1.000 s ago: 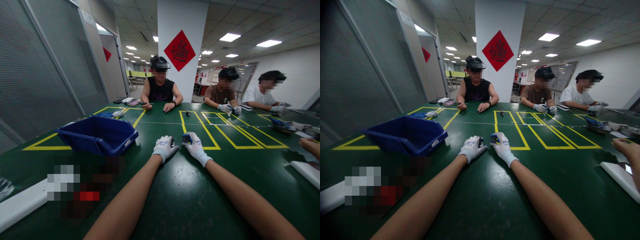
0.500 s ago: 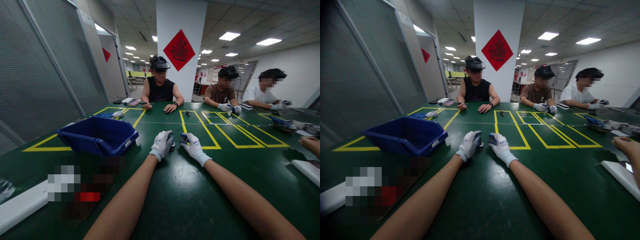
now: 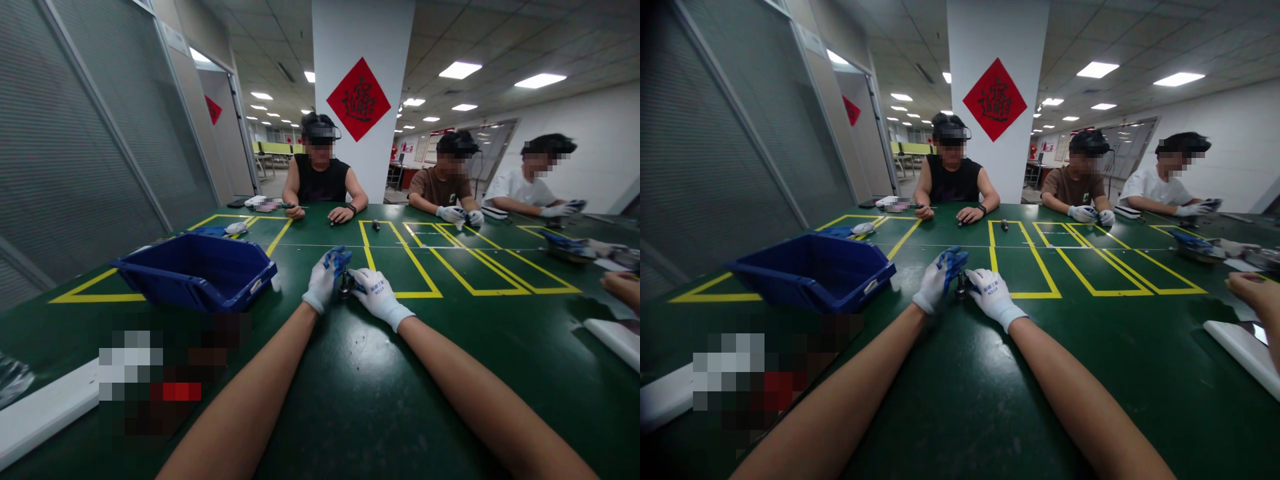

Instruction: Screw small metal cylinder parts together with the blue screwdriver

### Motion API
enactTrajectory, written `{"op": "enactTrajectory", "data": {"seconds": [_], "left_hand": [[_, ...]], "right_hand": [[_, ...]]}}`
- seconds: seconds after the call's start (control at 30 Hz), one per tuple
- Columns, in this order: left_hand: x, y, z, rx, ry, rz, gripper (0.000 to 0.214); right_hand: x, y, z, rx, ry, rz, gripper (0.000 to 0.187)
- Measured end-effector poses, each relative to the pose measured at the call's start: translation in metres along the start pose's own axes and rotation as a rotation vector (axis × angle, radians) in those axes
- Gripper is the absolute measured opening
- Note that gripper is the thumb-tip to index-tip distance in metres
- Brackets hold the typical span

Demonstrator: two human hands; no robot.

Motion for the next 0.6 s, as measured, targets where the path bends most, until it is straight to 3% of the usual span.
{"op": "enactTrajectory", "data": {"seconds": [0.2,0.4,0.6], "left_hand": [[-0.008,-0.007,-0.005,0.124,0.028,-0.112,0.045],[-0.024,-0.015,-0.013,0.124,0.004,-0.01,0.027],[-0.022,-0.018,-0.013,0.202,-0.021,0.002,0.033]], "right_hand": [[0.004,0.003,-0.005,0.011,0.046,-0.023,0.049],[0.012,0.004,-0.007,0.053,0.095,-0.053,0.047],[0.012,0.003,-0.006,0.046,0.099,-0.044,0.046]]}}
Point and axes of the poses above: each hand's wrist, its own z-axis towards the middle knuckle, its own y-axis out of the back of the hand, x = y × z, the point moved 7 cm from there along z, towards the middle knuckle, and after that the axes turned 5 degrees about z, right-handed, at the moved point
